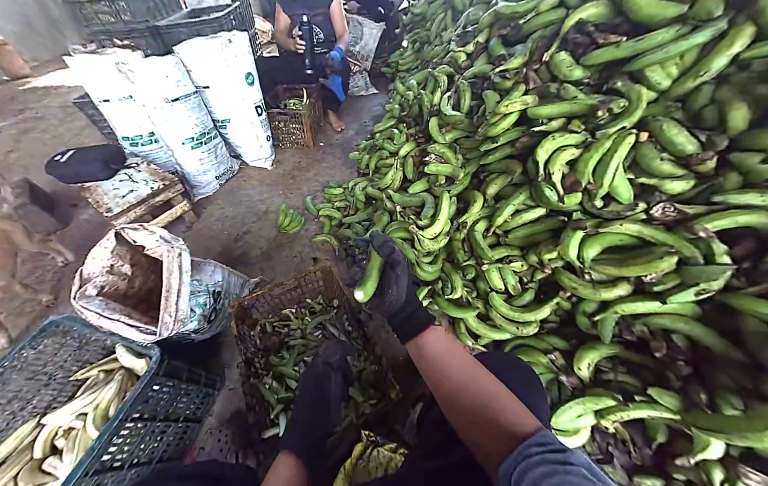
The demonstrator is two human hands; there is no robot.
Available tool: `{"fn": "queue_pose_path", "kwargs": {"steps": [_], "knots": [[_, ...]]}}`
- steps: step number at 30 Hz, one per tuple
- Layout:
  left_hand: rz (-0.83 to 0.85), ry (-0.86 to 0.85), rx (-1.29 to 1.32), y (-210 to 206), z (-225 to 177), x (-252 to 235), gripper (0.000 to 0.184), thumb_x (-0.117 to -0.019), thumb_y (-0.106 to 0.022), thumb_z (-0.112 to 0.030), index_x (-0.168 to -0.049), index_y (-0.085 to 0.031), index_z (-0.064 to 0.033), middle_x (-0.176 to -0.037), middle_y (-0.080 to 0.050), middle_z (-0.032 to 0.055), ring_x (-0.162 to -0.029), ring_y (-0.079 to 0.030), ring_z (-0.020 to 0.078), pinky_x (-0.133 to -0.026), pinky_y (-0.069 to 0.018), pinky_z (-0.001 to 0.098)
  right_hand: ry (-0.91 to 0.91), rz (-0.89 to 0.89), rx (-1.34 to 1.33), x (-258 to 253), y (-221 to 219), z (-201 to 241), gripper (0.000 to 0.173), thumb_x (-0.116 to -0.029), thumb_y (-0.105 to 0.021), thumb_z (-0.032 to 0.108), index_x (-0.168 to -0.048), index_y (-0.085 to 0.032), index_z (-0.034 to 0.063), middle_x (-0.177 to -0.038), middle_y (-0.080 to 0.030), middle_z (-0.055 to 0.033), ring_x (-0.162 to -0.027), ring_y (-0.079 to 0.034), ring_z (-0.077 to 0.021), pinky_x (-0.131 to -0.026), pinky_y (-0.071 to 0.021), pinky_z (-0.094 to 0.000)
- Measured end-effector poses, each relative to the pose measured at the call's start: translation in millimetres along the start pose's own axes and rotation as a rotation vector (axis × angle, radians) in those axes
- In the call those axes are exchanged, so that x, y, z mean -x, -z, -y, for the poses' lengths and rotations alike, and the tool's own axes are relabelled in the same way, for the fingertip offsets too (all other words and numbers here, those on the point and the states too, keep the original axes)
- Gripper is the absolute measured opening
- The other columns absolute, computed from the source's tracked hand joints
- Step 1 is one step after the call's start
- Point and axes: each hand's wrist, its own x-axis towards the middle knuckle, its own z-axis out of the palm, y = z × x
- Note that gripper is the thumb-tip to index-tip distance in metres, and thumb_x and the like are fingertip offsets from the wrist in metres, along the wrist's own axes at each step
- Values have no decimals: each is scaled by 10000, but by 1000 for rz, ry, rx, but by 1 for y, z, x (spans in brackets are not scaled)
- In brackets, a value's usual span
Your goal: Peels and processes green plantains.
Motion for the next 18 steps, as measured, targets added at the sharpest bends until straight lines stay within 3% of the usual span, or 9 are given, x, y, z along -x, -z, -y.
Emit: {"fn": "queue_pose_path", "kwargs": {"steps": [2, 6, 13, 18], "knots": [[37, -67, -68, -4, -11, 1, 526, -1071, -329, -486, -1196, -640, -81, -778, -609, -30, -657, -598, 105, -619, -556, 303, -28, -8, -69, -2, -2, -2, 343, -1040, -419, 443, -1047, -631, 174, -648, -535, 26, -501, -542, -112, -506, -547, -309], [72, -94, -48, -10, -10, 1, 612, -1056, -340, -588, -1189, -642, -72, -789, -608, -27, -655, -589, 96, -619, -553, 297, -23, 60, -107, -2, 0, -4, 362, -1016, -452, 489, -1042, -635, 178, -635, -527, 29, -490, -538, -106, -484, -541, -304], [31, -93, -47, -12, -8, 3, 544, -1067, -353, -493, -1226, -620, -47, -849, -637, -15, -707, -622, 99, -672, -583, 318, 5, 66, -84, 3, -8, -4, 345, -1036, -423, 463, -1024, -641, 196, -602, -521, 50, -455, -525, -86, -452, -532, -286], [-29, -87, -124, -7, 0, -6, 526, -1075, -316, -479, -1209, -613, -65, -796, -613, -31, -665, -600, 84, -625, -554, 282, -226, 32, -223, 19, -22, -24, 445, -1061, -356, 485, -954, -640, 159, -587, -523, 31, -474, -542, -109, -500, -544, -304]]}}
